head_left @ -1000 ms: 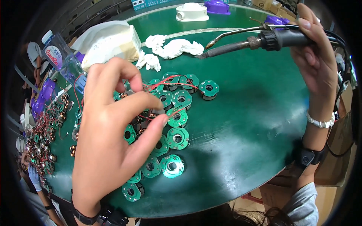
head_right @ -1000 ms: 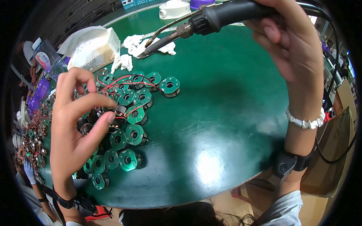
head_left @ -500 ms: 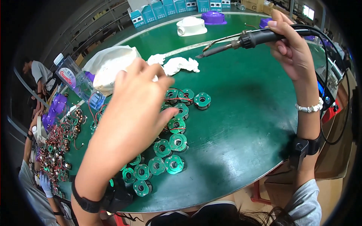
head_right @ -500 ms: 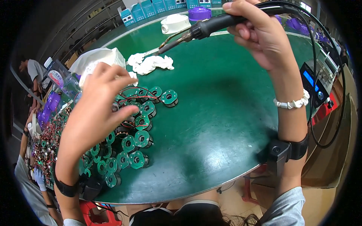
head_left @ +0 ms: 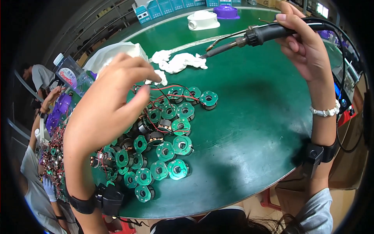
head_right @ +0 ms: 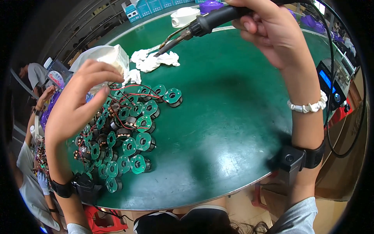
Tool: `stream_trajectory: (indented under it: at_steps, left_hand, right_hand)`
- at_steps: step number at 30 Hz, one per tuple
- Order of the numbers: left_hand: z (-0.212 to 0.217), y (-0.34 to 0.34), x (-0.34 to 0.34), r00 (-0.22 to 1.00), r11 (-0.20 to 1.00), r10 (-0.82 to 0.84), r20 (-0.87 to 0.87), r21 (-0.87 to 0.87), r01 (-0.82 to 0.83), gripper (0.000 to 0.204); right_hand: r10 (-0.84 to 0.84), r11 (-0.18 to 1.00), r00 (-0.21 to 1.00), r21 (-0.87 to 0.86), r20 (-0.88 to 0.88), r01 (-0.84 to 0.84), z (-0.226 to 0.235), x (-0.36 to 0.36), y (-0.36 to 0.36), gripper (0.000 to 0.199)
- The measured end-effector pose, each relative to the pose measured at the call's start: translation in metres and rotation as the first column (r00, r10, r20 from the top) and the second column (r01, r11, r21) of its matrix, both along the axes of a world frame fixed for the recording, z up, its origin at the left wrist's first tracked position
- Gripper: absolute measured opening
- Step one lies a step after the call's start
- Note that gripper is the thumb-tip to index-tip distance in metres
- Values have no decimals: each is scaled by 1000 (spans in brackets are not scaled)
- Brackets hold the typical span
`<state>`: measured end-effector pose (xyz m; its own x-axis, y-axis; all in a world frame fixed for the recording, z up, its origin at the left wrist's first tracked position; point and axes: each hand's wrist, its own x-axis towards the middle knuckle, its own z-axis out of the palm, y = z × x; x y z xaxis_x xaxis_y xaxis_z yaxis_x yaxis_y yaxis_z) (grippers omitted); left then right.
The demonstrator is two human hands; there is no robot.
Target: Soldering copper wires onto small green electronic circuit boards using a soldering iron.
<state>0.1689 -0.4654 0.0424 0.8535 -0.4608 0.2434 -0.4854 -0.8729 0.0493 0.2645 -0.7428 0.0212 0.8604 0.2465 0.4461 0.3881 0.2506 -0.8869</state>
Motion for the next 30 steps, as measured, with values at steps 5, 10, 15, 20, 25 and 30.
stream_trajectory:
  at_steps: [5, 10, 15, 20, 25, 30]
  left_hand:
    - [-6, 21, -5, 1000, 994, -2, -15, -111, 0, 24]
    - [-1, 17, -10, 996, 983, 39, 80, -184, -23, 19]
    - [14, 11, -22, 985, 981, 164, 54, -112, -157, 18]
    - [-8, 20, -35, 957, 959, 224, 186, -215, -183, 20]
    - [-5, 16, -34, 756, 929, 369, 541, -192, -316, 32]
    - [15, -2, -46, 899, 986, 160, 407, -114, -124, 56]
  right_hand:
    - [-41, 998, 999, 41, -35, 42, 8, -21, 16, 18]
    - [55, 998, 998, -27, 11, -55, 0, 3, -1, 13]
    - [8, 1000, 1000, -9, 10, -8, -1, -2, 8, 20]
    - [-27, 998, 1000, -63, -16, 26, -1, -7, 14, 23]
    - [39, 993, 999, -110, -30, -42, -2, -3, 15, 22]
    - [-29, 996, 999, -80, -37, 26, 5, -9, 13, 22]
